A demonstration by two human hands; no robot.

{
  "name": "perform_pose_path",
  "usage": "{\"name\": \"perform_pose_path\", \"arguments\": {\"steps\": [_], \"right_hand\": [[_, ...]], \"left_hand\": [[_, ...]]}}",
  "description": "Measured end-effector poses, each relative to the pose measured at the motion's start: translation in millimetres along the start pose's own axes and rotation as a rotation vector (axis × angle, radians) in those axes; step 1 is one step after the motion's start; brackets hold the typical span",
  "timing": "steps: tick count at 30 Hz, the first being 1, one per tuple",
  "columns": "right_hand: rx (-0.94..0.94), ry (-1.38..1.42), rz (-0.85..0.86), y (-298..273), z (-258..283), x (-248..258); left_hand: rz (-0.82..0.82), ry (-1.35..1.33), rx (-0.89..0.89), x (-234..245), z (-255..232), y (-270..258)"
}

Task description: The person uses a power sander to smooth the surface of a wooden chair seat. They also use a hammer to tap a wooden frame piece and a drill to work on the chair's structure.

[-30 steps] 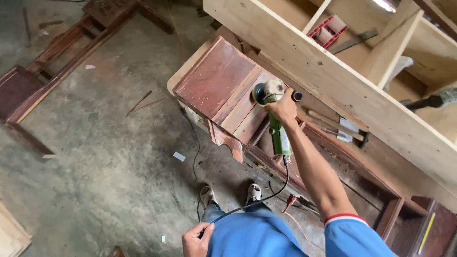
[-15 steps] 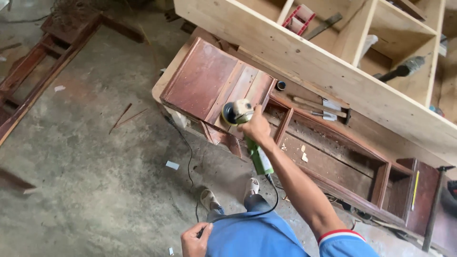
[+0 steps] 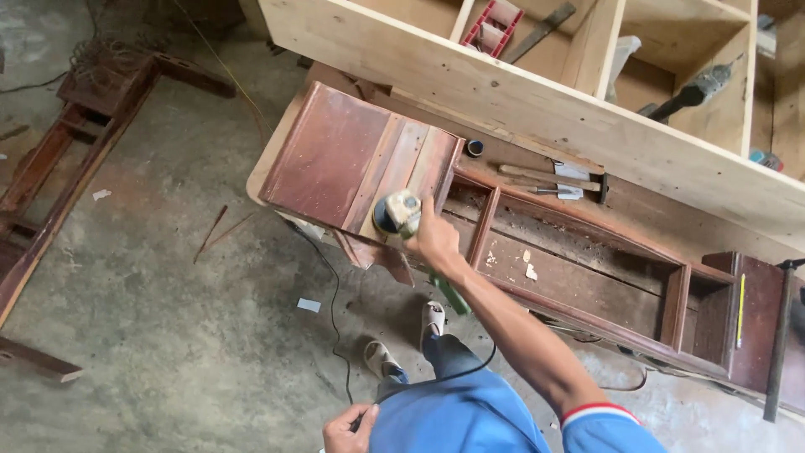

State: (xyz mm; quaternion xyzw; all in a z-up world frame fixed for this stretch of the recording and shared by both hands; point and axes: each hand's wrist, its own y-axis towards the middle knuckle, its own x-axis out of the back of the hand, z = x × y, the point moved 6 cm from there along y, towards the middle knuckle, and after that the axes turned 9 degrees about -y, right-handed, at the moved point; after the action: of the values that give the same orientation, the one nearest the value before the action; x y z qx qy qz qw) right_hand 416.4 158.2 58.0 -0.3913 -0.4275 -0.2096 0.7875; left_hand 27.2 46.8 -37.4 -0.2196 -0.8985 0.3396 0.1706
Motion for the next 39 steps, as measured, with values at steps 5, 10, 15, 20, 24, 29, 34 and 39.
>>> {"name": "perform_pose_path", "arguments": {"steps": [5,10,15,20,24,29,34,39], "right_hand": [[-0.02,-0.007,-0.162,75,-4,48],[-0.185,0.171,-0.178,138,-21,79],[-0.236,0.532,-0.346,171,-52,110],[-0.145,1.141,-0.207,163,-56,126],[-0.329,1.132,-0.234,131,-56,111],[-0.475,1.083,-0.363,121,-70,85],[-0.54,1.028,-0.374,106,-44,89],[-0.656,0.981,-0.374,112,-37,92]], "left_hand": [[-0.117,0.09,-0.427,-12,-25,3],[-0.262,0.031,-0.413,0,-45,4],[-0.35,-0.045,-0.388,47,-75,38],[-0.303,0.051,-0.477,136,-117,106],[-0.142,0.111,-0.377,193,-184,147],[0.112,0.294,-0.386,211,-252,194],[0.188,0.32,-0.315,203,-299,216],[0.179,0.391,-0.331,193,-319,228]]}}
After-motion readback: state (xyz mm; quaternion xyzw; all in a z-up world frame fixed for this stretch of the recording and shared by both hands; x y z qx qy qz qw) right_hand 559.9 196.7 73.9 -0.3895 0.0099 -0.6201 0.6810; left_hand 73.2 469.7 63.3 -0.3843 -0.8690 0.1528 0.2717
